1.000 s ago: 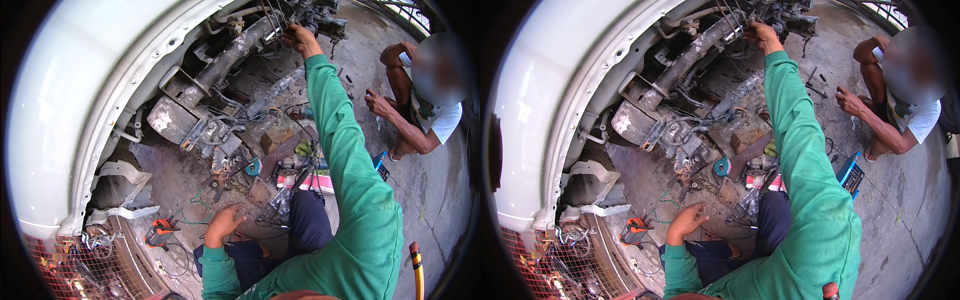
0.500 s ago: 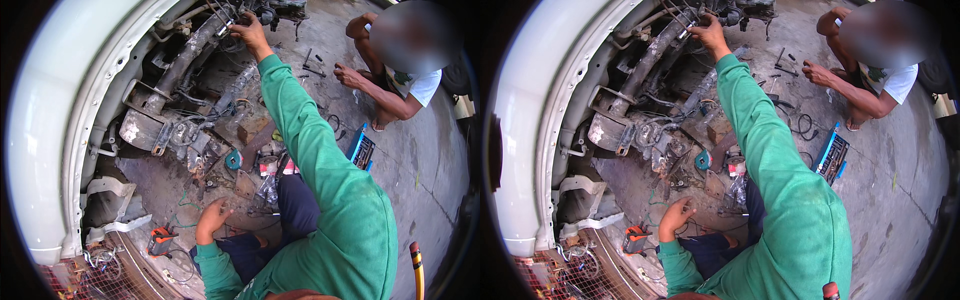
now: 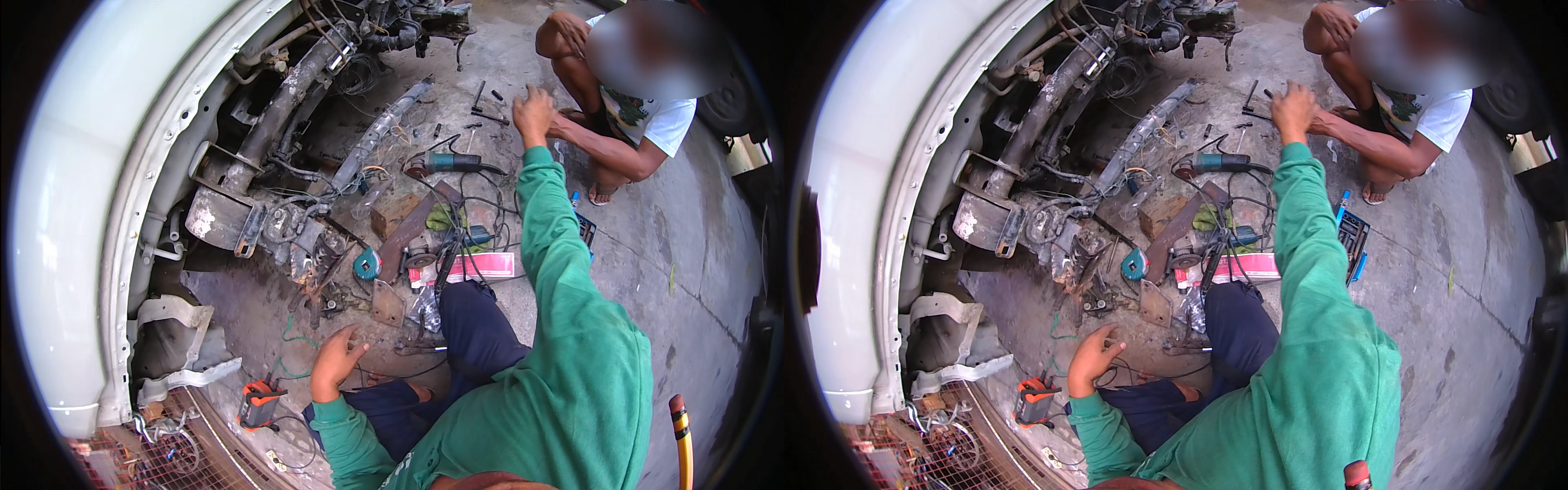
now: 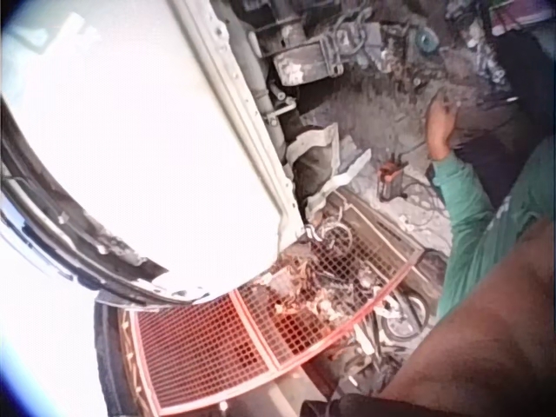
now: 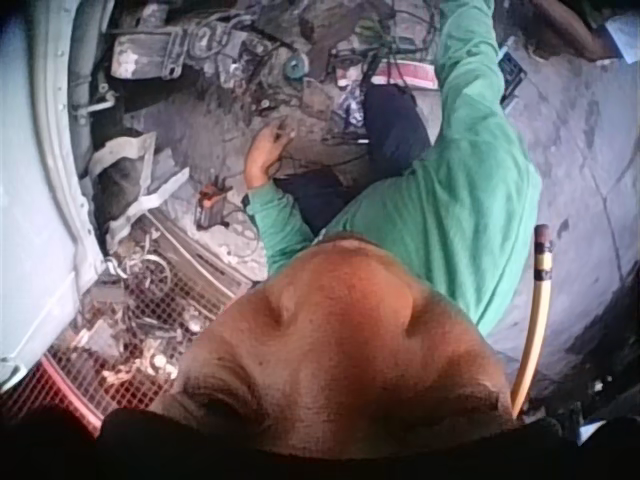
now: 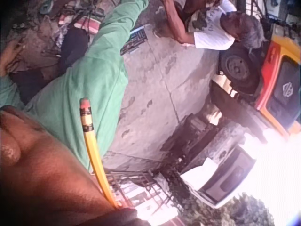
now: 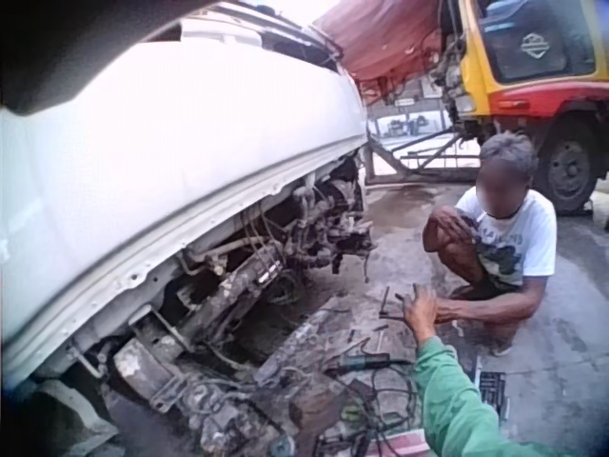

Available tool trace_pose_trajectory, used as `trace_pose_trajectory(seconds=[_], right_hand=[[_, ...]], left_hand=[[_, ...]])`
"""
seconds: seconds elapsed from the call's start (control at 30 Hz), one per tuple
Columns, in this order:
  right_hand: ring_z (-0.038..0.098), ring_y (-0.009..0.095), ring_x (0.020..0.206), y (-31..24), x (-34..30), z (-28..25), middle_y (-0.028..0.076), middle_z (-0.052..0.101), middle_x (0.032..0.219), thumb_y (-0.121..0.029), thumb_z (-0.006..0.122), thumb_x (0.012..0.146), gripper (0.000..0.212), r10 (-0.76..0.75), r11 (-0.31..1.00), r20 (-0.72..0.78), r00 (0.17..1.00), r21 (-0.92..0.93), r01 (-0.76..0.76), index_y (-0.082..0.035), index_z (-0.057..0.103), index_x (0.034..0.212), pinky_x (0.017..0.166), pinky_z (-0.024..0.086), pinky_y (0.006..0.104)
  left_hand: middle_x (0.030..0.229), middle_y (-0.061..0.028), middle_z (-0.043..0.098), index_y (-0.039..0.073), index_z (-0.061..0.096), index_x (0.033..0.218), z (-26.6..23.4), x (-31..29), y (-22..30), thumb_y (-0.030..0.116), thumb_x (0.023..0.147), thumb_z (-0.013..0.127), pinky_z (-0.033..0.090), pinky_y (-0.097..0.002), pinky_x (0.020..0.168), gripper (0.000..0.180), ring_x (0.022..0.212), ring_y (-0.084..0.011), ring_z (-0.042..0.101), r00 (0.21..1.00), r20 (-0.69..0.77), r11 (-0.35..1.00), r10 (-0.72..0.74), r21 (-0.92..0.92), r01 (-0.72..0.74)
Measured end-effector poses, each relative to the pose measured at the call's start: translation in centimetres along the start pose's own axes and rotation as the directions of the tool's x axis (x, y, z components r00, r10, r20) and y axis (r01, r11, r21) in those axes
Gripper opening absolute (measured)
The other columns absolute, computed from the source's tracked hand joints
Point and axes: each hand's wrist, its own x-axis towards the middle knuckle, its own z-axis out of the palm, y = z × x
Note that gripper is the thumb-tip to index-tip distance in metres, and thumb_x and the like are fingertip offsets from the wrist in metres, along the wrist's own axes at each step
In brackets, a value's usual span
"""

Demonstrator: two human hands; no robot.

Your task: The person sits on the floor of a workshop and prepares a portable welding machine, connecting cables and adjusting settings. They then move to the front of a white vehicle with its hood open and use a power tool to work on the engine bay components.

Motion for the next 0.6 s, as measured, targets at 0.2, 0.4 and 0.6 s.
trace_pose_trajectory(seconds=[0.2, 0.4, 0.6], right_hand=[[0.049, 0.036, 0.137, 6.5, 0.8, -4.2, 0.014, 0.058, 0.142, -0.034, 0.071, 0.084, 0.061, 0.034, 0.961, 0.373, 0.927, -0.268, 0.073, -0.012, 0.059, 0.141, 0.114, 0.033, 0.0624], [0.051, 0.037, 0.134, 7.9, 0.9, -5.8, 0.015, 0.058, 0.138, -0.039, 0.074, 0.084, 0.044, -0.045, 0.988, 0.451, 0.891, -0.114, 0.107, -0.015, 0.074, 0.12, 0.108, 0.041, 0.0572], [0.064, 0.038, 0.118, 8.6, 1.6, -6.2, 0.018, 0.07, 0.121, -0.035, 0.072, 0.085, 0.039, -0.065, 0.998, 0.488, 0.87, 0.038, 0.053, -0.012, 0.075, 0.116, 0.099, 0.05, 0.0501]], left_hand=[[0.114, -0.0207, 0.072, 0.003, 0.061, 0.136, 0.2, 0.1, -0.3, 0.025, 0.086, 0.078, 0.056, -0.0439, 0.082, 0.057, 0.09, -0.0342, 0.071, 1.0, -0.01, 1.0, 0.024, 0.017, -0.024], [0.112, -0.0183, 0.074, 0.002, 0.06, 0.137, 0.6, 0.2, -1.1, 0.027, 0.087, 0.078, 0.056, -0.0406, 0.082, 0.058, 0.09, -0.03, 0.071, 1.0, -0.006, 0.997, 0.014, 0.07, -0.013], [0.112, -0.0198, 0.072, 0.003, 0.061, 0.135, 0.5, -0.3, -0.6, 0.027, 0.087, 0.077, 0.055, -0.0431, 0.083, 0.056, 0.091, -0.0347, 0.071, 1.0, -0.009, 0.999, 0.01, 0.051, -0.009]])
